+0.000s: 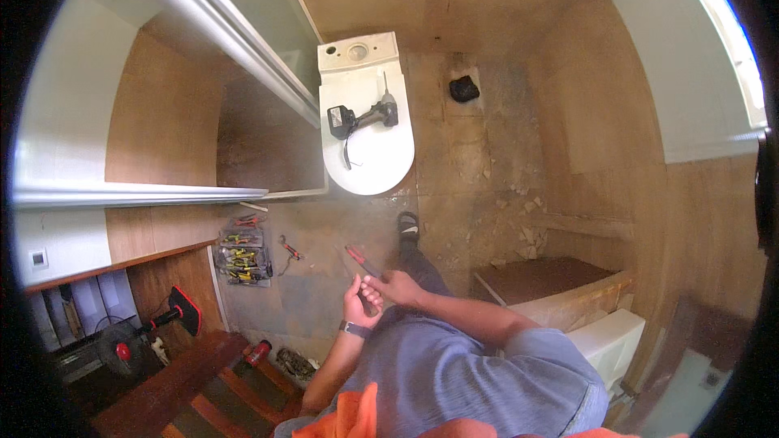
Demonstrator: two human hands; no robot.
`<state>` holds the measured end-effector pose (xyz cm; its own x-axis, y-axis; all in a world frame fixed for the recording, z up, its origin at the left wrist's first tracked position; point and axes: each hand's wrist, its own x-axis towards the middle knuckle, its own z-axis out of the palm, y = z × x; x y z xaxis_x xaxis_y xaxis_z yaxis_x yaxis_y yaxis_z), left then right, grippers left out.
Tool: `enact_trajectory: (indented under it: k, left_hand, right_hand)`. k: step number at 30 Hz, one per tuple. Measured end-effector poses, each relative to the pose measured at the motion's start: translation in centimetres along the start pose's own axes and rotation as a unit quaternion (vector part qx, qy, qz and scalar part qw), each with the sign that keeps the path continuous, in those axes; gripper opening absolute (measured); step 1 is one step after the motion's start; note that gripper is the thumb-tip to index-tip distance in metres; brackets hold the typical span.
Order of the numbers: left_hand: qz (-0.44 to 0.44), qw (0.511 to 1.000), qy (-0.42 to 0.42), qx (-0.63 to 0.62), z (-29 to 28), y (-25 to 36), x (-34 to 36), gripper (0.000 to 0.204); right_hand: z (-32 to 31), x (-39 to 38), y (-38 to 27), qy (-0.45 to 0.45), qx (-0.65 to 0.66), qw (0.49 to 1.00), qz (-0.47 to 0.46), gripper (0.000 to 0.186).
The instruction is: The person uses a hammer and chisel to pry and break apart the wooden vanity base beneath two bathroom sinks. They repeatedly strike the chisel to loosen the structure, working along the front edge of the vanity.
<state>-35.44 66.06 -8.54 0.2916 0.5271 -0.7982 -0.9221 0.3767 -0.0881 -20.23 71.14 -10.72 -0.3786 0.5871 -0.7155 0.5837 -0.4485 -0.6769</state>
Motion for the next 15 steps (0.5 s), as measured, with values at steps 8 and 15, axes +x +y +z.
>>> enact_trajectory:
  k: [8, 15]
  left_hand:
    - [0.031, 0.986, 0.138, 0.084, 5.0, 3.2, 4.4, 0.030]
    - [0.039, 0.934, 0.344, 0.088, -0.4, 5.7, 3.6, 0.029]
  right_hand:
    - [-10.4, 21.0, 4.7, 0.170, -0.196, 0.961, 0.098, 0.038]
    - [-16.0, 36.6, 4.1, 0.162, -0.181, 0.966, 0.083, 0.036]
